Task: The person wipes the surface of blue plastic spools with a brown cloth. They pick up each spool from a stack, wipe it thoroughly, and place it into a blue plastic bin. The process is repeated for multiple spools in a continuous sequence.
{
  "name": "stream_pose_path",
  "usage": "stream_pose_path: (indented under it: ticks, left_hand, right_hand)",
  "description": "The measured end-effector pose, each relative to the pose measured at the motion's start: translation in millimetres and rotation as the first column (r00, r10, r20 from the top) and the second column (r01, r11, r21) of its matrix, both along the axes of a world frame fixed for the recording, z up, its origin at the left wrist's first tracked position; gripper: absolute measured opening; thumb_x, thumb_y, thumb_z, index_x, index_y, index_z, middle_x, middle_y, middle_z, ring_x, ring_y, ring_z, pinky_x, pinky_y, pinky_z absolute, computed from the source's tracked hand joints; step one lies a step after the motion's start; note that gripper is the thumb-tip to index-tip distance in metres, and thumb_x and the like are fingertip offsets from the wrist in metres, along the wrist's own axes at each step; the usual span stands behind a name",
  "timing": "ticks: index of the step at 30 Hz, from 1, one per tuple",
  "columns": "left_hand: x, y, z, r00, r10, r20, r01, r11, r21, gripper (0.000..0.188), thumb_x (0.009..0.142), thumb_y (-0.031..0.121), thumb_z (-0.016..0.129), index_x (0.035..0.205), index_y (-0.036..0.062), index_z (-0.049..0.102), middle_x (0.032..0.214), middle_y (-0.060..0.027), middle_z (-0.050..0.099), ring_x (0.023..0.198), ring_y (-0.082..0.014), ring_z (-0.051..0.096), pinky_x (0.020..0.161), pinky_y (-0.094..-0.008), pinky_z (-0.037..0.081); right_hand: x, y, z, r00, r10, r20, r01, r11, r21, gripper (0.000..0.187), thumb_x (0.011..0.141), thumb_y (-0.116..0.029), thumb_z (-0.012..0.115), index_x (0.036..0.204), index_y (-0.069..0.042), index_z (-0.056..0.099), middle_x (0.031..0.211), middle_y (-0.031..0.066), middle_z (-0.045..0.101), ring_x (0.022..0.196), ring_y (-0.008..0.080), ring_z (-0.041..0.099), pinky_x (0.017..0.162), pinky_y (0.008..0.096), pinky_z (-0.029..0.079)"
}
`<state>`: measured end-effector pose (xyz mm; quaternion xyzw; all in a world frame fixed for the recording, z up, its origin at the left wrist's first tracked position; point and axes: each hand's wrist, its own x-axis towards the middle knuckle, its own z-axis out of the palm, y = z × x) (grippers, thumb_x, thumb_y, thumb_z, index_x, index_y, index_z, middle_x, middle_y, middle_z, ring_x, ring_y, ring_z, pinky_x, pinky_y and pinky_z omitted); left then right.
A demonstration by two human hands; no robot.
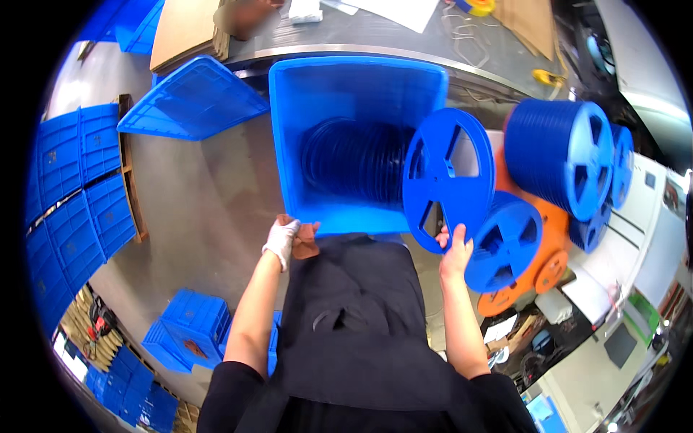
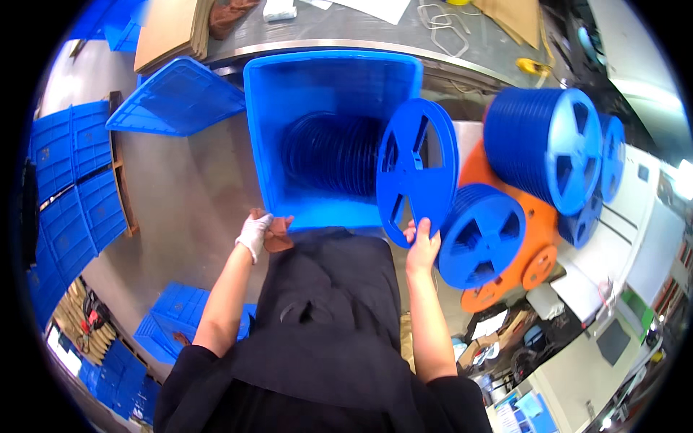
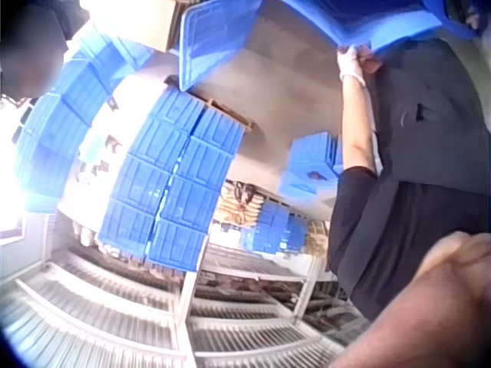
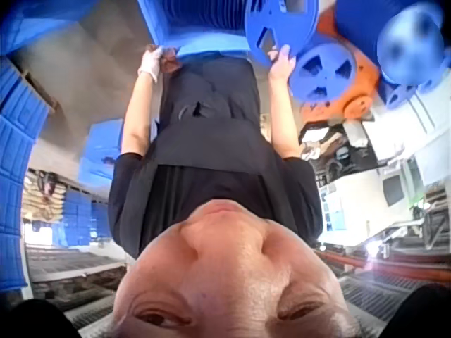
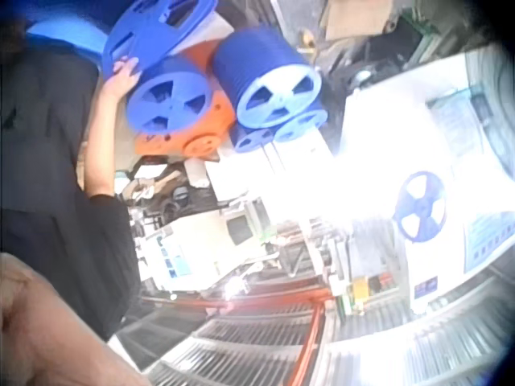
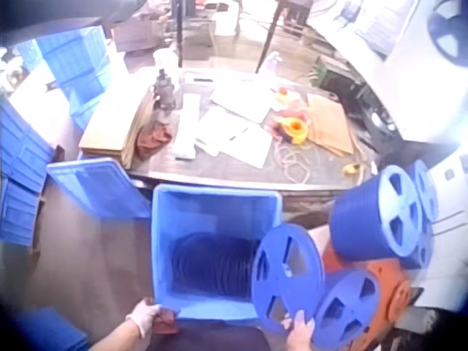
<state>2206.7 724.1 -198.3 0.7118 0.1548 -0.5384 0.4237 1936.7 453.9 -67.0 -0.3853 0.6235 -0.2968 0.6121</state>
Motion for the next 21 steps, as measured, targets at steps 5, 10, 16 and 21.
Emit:
stream_pose_path:
  ticks: [5, 10, 16, 21]
  left_hand:
    - [10, -81, -125, 0.99, -0.087, 0.108, 0.064, 0.978, 0.198, 0.029, 0.083, 0.015, 0.064, 0.109, 0.0067, 0.053, 0.095, -0.0082, 0.062, 0.073, -0.0179, 0.06, 0.059, -0.0322, 0.049]
    - [109, -190, -254, 0.538, -0.685, 0.491, 0.483, 0.728, 0.486, 0.025, 0.081, 0.018, 0.061, 0.103, 0.0081, 0.063, 0.104, -0.0131, 0.066, 0.102, -0.0326, 0.059, 0.088, -0.0433, 0.047]
    - [182, -249, -398, 0.588, -0.792, 0.165, 0.688, 0.597, 0.413, 0.044, 0.085, 0.036, 0.057, 0.121, 0.0117, 0.057, 0.123, -0.0171, 0.058, 0.114, -0.0384, 0.053, 0.094, -0.0403, 0.043]
    - [164, -247, -448, 0.141, -0.988, 0.057, 0.874, 0.151, 0.461, 0.04, 0.09, 0.03, 0.045, 0.124, 0.0158, 0.057, 0.132, -0.0077, 0.053, 0.119, -0.0277, 0.049, 0.098, -0.0391, 0.037]
  right_hand:
    - [-5, 13, -50, 0.988, 0.147, 0.043, -0.144, 0.986, -0.079, 0.052, 0.09, -0.052, 0.055, 0.074, -0.002, 0.054, 0.071, 0.0069, 0.052, 0.065, 0.017, 0.051, 0.066, 0.036, 0.044]
    - [-23, 46, -80, 0.982, 0.177, 0.071, -0.188, 0.959, 0.213, 0.071, 0.087, -0.07, 0.041, 0.101, -0.002, 0.054, 0.076, 0.0064, 0.053, 0.06, 0.0159, 0.045, 0.064, 0.0346, 0.04]
    - [-31, 71, -92, 0.98, 0.201, -0.017, -0.149, 0.779, 0.609, 0.077, 0.078, -0.076, 0.049, 0.092, -0.001, 0.054, 0.071, 0.0058, 0.051, 0.067, 0.0189, 0.048, 0.069, 0.0347, 0.04]
    - [-46, 87, -111, 0.988, 0.153, -0.003, -0.105, 0.692, 0.714, 0.076, 0.072, -0.078, 0.056, 0.086, -0.003, 0.056, 0.071, 0.0051, 0.051, 0.067, 0.0179, 0.048, 0.07, 0.0338, 0.04]
